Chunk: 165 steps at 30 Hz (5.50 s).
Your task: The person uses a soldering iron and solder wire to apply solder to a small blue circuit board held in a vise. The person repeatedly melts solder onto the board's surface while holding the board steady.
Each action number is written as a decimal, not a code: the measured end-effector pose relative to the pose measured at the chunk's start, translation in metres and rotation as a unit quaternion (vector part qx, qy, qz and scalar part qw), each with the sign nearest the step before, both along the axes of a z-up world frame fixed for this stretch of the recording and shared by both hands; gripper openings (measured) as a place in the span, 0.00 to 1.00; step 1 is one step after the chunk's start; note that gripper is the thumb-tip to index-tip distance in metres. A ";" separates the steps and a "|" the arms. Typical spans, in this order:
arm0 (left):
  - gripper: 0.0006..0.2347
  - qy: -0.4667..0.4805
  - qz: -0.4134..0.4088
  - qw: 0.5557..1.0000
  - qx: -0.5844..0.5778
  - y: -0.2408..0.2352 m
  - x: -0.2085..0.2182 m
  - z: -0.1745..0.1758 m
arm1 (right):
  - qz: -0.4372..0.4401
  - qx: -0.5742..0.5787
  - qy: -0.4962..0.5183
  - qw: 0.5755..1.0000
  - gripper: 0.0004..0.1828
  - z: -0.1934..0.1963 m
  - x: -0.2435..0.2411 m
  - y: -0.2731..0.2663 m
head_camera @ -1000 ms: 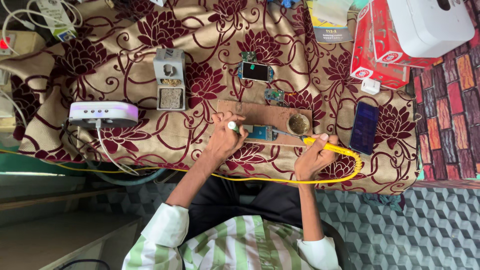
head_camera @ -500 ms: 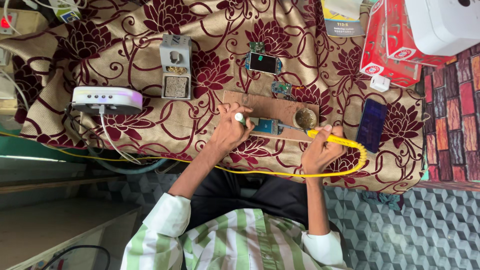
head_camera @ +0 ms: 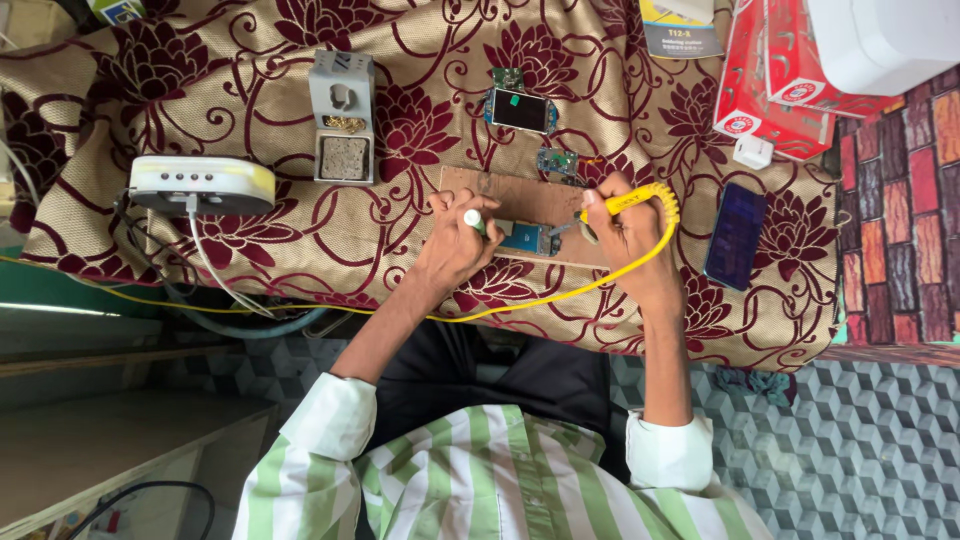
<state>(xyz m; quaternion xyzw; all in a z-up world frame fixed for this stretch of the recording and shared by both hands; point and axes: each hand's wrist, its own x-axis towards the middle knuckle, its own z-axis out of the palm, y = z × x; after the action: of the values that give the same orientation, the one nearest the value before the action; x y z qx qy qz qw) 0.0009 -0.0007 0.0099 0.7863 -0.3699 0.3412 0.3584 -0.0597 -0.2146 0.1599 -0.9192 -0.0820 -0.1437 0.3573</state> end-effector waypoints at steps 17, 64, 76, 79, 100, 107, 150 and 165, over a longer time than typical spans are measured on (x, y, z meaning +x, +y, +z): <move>0.13 0.033 0.004 0.999 0.007 -0.002 0.001 -0.012 | 0.017 0.060 -0.002 0.998 0.13 -0.022 -0.020 -0.019; 0.09 0.000 -0.003 1.000 0.006 0.001 0.001 -0.004 | -0.053 -0.100 -0.055 0.992 0.09 -0.020 -0.032 -0.006; 0.10 -0.022 0.008 0.999 0.032 -0.001 0.002 -0.016 | -0.224 0.379 -0.286 0.851 0.21 -0.105 -0.061 -0.043; 0.12 -0.021 -0.001 0.999 0.027 -0.001 0.001 -0.015 | -0.269 0.407 -0.325 0.810 0.21 -0.125 -0.071 -0.058; 0.15 -0.017 -0.007 1.000 0.023 -0.001 0.002 -0.026 | -0.223 0.331 -0.244 0.884 0.14 -0.164 -0.062 -0.043; 0.16 -0.032 0.001 0.999 0.028 -0.002 0.002 -0.023 | -0.214 0.325 -0.231 0.892 0.14 -0.166 -0.064 -0.043; 0.14 -0.028 -0.003 0.998 0.055 -0.002 0.003 -0.020 | -0.285 0.544 -0.246 0.750 0.22 -0.197 -0.045 -0.030; 0.12 -0.030 0.020 0.998 0.056 -0.002 -0.001 -0.012 | -0.323 0.238 -0.213 0.891 0.24 -0.109 -0.031 -0.020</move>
<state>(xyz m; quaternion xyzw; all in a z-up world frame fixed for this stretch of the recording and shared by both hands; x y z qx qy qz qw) -0.0001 -0.0028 -0.0020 0.8020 -0.3829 0.3504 0.2957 -0.0905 -0.2347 0.0506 -0.7300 0.1823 -0.4585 0.4729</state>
